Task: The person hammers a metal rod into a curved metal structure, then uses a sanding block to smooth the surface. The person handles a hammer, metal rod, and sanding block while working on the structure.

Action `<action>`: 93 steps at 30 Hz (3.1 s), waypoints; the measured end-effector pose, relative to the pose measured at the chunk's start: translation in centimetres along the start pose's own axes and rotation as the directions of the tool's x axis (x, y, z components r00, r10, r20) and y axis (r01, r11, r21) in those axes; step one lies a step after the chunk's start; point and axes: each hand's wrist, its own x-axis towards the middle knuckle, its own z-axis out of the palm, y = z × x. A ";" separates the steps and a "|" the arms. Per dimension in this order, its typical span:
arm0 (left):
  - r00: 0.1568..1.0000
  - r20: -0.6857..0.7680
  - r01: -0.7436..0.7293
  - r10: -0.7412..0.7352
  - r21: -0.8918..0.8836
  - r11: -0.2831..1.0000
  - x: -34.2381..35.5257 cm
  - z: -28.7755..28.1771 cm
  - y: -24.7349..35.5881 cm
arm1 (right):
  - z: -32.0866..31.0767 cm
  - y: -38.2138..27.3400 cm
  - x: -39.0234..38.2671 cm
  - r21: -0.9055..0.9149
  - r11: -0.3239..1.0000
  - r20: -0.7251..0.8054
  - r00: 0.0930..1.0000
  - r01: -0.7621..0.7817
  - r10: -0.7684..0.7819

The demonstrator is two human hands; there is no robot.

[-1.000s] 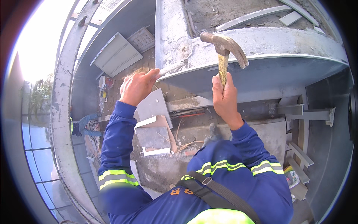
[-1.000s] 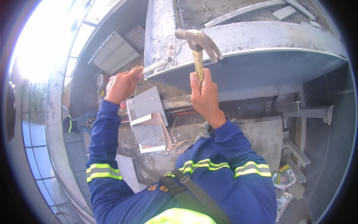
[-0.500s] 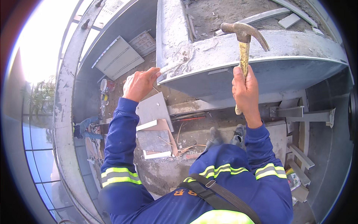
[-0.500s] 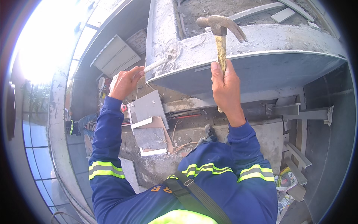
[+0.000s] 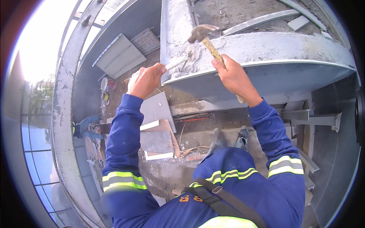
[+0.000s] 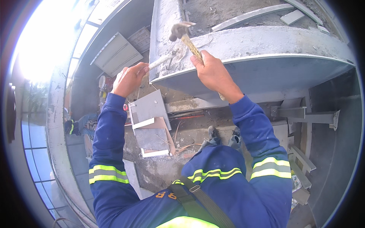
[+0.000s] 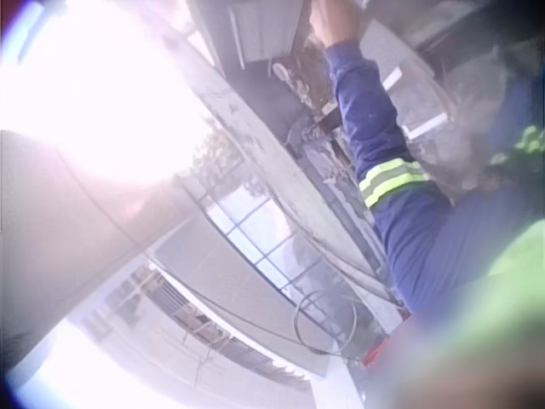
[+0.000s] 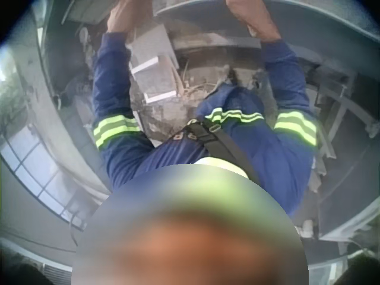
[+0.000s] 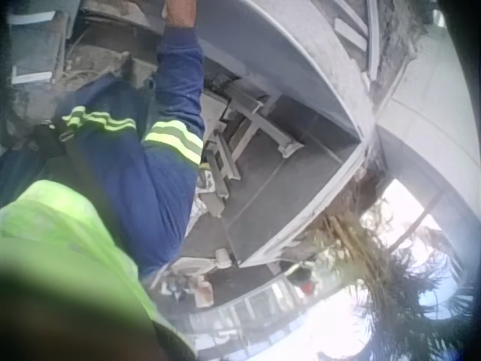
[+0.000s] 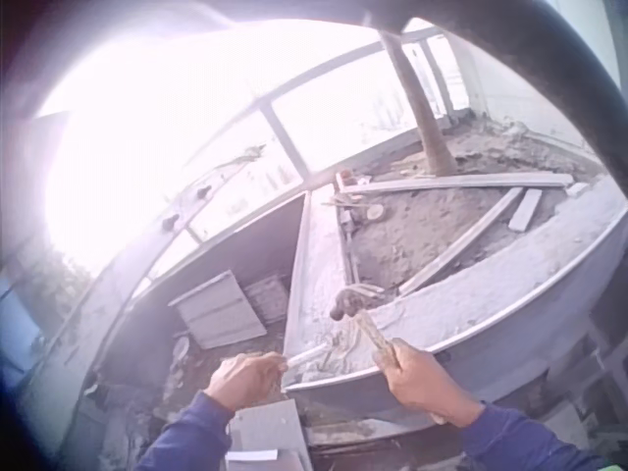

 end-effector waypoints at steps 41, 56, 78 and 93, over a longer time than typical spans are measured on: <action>0.962 0.256 -0.176 0.092 0.328 0.928 6.9 -2.2 8.1 | 1.4 2.9 -0.8 0.489 0.722 0.255 0.872 -0.490 0.419; 0.923 -0.045 0.182 -0.382 -0.823 0.537 -6.4 3.1 -2.7 | -4.6 3.3 -6.0 -0.093 0.994 -0.056 0.997 -0.055 0.050; 0.687 0.533 -0.374 -0.494 -0.324 -0.869 -33.5 26.2 1.1 | 20.5 5.4 15.9 -0.577 0.456 0.516 0.736 0.677 -0.439; 0.689 0.494 -0.282 -0.531 -0.492 -0.824 -32.2 24.9 -0.7 | 16.7 2.0 13.3 -0.574 0.501 0.399 0.756 0.647 -0.519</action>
